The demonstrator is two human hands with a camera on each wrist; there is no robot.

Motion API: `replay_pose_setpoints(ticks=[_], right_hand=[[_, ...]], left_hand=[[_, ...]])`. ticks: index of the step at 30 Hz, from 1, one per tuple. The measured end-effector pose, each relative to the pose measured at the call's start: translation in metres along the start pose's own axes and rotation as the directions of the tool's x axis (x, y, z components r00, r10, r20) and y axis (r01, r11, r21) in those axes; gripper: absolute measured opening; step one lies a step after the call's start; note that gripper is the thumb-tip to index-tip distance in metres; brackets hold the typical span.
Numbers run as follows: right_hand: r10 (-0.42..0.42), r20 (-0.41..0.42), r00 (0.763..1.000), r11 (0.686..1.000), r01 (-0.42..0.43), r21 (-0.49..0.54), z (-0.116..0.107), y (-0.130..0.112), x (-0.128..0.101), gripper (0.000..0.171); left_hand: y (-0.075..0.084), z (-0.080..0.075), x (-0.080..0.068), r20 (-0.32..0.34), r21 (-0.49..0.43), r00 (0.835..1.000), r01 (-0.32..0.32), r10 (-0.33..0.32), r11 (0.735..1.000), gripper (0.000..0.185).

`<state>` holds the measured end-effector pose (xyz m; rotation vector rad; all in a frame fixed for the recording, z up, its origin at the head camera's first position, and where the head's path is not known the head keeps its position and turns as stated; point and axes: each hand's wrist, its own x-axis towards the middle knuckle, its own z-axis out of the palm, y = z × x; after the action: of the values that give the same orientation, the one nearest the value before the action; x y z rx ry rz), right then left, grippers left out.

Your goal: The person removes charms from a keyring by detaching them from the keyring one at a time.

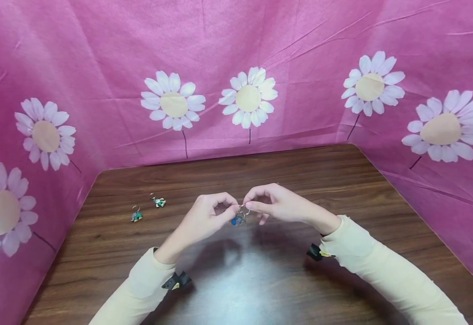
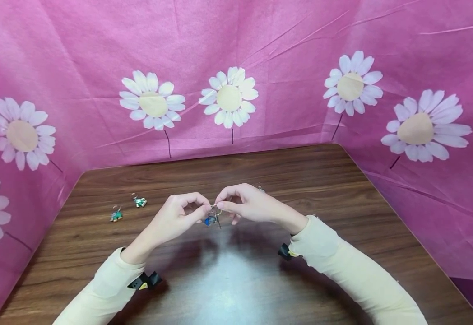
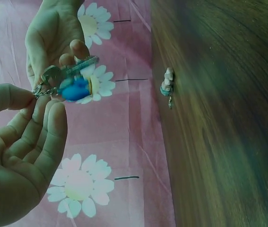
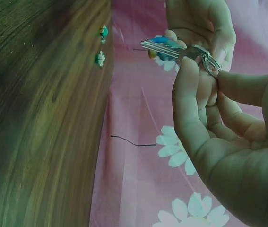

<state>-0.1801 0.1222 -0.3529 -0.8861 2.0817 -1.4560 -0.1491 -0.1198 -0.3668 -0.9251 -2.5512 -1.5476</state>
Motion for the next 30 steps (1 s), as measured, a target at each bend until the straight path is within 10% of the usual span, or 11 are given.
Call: replay_pose_setpoints(ticks=[20,30], right_hand=[[0.137,-0.165,0.977,0.947,-0.08,0.311,0.0088,0.005,0.0029,0.02],[0.119,-0.161,0.98,0.952,-0.067,0.298,0.0095,0.006,0.0019,0.023]], left_hand=[[0.0003,-0.0003,0.0003,-0.001,0.013,0.998,-0.062,0.062,0.998,0.007],[0.0001,-0.0005,-0.0013,-0.012,0.006,1.0,-0.025,0.026,1.0,0.008]])
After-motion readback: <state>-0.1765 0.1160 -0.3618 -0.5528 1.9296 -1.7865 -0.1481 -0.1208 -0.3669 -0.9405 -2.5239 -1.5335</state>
